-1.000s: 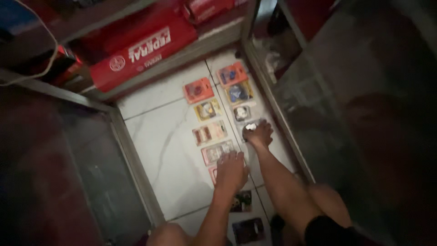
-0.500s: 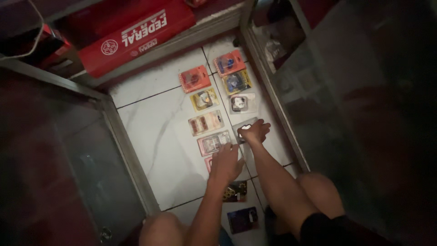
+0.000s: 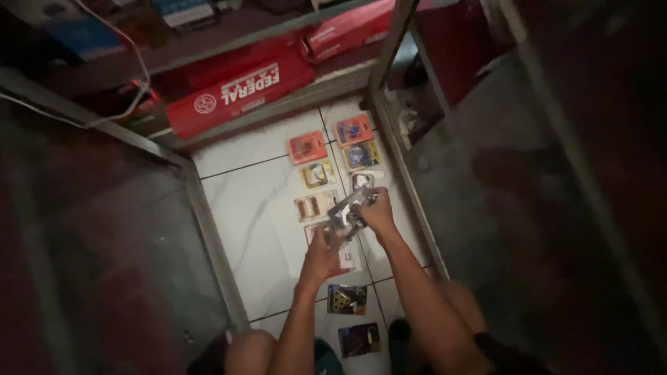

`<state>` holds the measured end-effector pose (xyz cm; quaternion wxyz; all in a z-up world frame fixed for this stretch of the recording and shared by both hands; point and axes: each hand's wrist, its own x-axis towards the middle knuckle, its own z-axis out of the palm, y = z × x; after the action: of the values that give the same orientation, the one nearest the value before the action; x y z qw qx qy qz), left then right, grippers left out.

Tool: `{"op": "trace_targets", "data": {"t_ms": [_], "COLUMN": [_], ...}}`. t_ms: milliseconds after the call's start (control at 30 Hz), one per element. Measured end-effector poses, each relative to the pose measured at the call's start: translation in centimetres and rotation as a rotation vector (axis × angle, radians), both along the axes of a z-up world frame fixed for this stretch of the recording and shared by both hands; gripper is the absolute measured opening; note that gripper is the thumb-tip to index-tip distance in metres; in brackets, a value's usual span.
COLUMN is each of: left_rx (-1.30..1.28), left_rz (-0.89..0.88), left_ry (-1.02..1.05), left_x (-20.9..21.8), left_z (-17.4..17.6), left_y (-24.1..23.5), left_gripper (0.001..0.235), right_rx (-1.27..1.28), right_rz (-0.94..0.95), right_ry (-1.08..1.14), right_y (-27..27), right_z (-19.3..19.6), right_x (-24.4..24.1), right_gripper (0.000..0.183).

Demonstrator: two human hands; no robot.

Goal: The person organizes merchandise by picking up packaged items from the floor and hanging them on a display rack by hand.

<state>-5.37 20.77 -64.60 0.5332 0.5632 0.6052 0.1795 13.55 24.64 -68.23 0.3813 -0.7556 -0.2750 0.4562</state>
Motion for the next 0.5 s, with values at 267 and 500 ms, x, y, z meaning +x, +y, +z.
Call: {"op": "trace_targets", "data": {"t_ms": [267, 500], "left_rx": [-0.217, -0.344], "left_rz": [0.591, 0.696], "left_ry": [-0.591, -0.691], "left_x": [1.2, 1.5], "left_z": [18.7, 45.4], "left_y": [-3.7, -7.1], "left_gripper": [0.039, 0.044], "right_rx": [0.395, 0.478], "right_rz": [0.130, -0.091], "right_ry": [-0.045, -0.236], "right_y": [-5.7, -10.2], "right_z": [27.2, 54.2], "right_x": [-4.4, -7.2], "right_gripper": [0.045, 0.027]}}
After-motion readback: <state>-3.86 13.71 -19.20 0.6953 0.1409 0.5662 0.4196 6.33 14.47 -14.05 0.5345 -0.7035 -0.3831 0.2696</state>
